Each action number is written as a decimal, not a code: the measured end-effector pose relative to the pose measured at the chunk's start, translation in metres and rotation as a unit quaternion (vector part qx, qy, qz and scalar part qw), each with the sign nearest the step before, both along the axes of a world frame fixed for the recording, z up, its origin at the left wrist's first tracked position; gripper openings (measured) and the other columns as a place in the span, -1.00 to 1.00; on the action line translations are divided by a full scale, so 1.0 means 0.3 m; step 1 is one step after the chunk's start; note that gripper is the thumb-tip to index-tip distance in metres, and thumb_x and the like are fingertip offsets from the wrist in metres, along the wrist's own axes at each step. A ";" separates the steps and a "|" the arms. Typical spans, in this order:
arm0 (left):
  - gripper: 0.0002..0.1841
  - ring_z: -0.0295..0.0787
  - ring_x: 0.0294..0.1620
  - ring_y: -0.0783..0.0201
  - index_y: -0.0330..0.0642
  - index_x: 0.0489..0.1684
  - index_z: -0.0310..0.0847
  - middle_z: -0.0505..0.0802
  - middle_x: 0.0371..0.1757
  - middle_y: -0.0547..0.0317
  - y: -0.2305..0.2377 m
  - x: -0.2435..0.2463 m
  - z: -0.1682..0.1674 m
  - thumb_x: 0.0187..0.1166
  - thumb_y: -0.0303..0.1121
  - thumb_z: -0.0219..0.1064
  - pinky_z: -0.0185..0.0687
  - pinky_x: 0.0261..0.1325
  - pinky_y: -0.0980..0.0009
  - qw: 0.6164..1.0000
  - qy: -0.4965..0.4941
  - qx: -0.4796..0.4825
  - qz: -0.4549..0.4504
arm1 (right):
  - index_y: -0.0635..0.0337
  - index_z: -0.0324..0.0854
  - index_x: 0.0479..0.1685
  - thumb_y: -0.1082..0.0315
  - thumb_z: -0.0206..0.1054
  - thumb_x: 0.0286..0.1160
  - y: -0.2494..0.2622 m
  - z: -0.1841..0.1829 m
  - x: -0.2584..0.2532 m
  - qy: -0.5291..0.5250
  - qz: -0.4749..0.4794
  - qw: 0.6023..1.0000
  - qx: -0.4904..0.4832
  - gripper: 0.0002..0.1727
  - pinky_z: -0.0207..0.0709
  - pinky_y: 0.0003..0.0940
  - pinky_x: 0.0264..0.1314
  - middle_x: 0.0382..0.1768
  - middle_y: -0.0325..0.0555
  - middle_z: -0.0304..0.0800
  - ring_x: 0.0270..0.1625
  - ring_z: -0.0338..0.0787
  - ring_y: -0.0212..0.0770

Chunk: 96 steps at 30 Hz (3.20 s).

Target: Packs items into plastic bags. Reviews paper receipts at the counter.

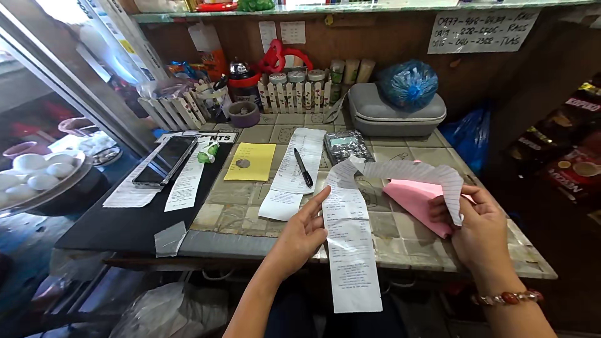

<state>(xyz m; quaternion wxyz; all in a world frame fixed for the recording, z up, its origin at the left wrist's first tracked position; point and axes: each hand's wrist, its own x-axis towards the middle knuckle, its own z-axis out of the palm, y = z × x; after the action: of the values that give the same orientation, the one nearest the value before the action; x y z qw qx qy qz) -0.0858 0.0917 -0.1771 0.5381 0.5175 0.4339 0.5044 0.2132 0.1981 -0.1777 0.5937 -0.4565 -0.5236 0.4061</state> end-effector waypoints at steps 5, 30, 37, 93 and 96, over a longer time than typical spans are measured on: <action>-0.16 0.83 0.22 0.20 0.22 0.88 0.12 0.68 0.56 0.12 0.000 -0.001 0.001 0.52 -0.65 0.16 0.78 0.23 0.29 1.000 -0.001 0.002 0.000 | 0.05 0.58 0.18 0.39 0.07 0.76 0.002 -0.002 0.000 0.003 0.002 1.000 0.001 -0.78 0.72 -0.50 -0.53 -0.35 -0.26 0.86 -0.52 0.81 -0.40; -0.15 0.80 0.31 0.17 0.21 0.89 0.09 0.65 0.59 0.12 0.002 -0.003 -0.005 0.51 -0.63 0.17 0.76 0.31 0.22 1.000 0.005 0.012 -0.008 | 0.04 0.58 0.18 0.36 0.06 0.78 0.004 -0.003 0.001 -0.002 0.000 1.000 -0.003 -0.78 0.71 -0.49 -0.56 -0.36 -0.26 0.85 -0.54 0.80 -0.40; -0.13 0.81 0.29 0.14 0.23 0.90 0.07 0.69 0.54 0.06 0.008 -0.005 -0.011 0.48 -0.63 0.18 0.76 0.29 0.21 1.000 -0.011 -0.001 -0.012 | 0.08 0.59 0.18 0.37 0.08 0.76 0.012 -0.012 0.006 0.002 -0.001 1.000 0.003 -0.77 0.74 -0.46 -0.51 -0.38 -0.22 0.85 -0.52 0.81 -0.35; -0.14 0.82 0.28 0.12 0.22 0.89 0.08 0.72 0.50 0.01 0.007 -0.008 -0.024 0.49 -0.61 0.18 0.76 0.31 0.19 1.000 -0.016 0.002 -0.012 | 0.11 0.61 0.18 0.36 0.09 0.75 0.014 -0.021 0.005 0.004 -0.019 1.000 -0.009 -0.77 0.75 -0.41 -0.49 -0.40 -0.16 0.84 -0.53 0.81 -0.30; -0.15 0.81 0.29 0.12 0.21 0.90 0.07 0.71 0.51 0.01 0.006 -0.009 -0.022 0.51 -0.61 0.17 0.76 0.32 0.19 1.000 -0.016 0.002 -0.014 | 0.10 0.60 0.18 0.37 0.08 0.76 0.012 -0.016 0.003 0.005 -0.016 1.000 -0.010 -0.77 0.73 -0.43 -0.50 -0.40 -0.17 0.84 -0.54 0.81 -0.31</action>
<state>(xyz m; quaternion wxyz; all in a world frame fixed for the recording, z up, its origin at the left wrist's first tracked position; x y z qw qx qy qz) -0.0886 0.0934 -0.1838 0.5511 0.5166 0.4165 0.5059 0.2140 0.2016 -0.1825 0.5982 -0.4682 -0.5096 0.4041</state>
